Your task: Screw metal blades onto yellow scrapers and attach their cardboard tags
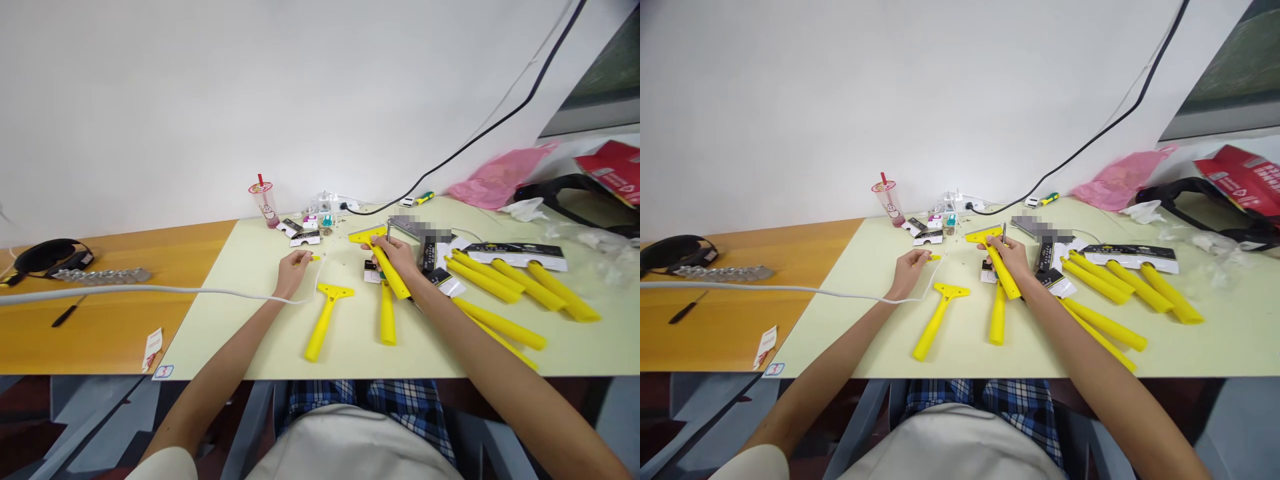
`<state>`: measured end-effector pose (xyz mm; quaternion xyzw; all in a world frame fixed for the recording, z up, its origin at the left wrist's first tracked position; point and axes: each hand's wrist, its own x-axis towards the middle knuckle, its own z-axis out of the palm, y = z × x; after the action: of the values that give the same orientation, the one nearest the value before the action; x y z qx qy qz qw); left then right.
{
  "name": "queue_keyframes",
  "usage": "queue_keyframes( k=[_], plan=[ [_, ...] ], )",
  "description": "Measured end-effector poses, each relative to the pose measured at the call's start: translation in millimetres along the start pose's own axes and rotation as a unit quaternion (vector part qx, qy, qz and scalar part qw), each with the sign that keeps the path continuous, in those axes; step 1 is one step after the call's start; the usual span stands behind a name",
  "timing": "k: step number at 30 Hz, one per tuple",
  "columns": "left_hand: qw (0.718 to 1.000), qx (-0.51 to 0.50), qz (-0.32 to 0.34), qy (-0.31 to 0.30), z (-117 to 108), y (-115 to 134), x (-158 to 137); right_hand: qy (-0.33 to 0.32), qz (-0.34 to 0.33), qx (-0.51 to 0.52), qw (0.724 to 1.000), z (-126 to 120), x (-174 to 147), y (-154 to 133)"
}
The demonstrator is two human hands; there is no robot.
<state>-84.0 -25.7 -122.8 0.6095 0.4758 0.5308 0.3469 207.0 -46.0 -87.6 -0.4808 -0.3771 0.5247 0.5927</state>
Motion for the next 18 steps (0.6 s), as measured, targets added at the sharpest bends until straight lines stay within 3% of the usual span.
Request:
queue_keyframes(
  k=[6,10,14,18],
  plan=[
    [0.995,0.087,0.028,-0.048,1,1,15,0.009,0.044,0.030,0.999,-1,-5,3],
    [0.971,0.136,0.039,-0.195,14,8,46,0.004,0.046,0.028,0.999,2,-7,3],
    [0.922,0.154,0.049,-0.353,38,19,74,0.001,0.043,0.026,0.999,3,-7,4],
    [0.881,0.164,0.054,-0.440,58,25,89,-0.003,0.038,0.023,0.999,2,-5,6]
  ],
)
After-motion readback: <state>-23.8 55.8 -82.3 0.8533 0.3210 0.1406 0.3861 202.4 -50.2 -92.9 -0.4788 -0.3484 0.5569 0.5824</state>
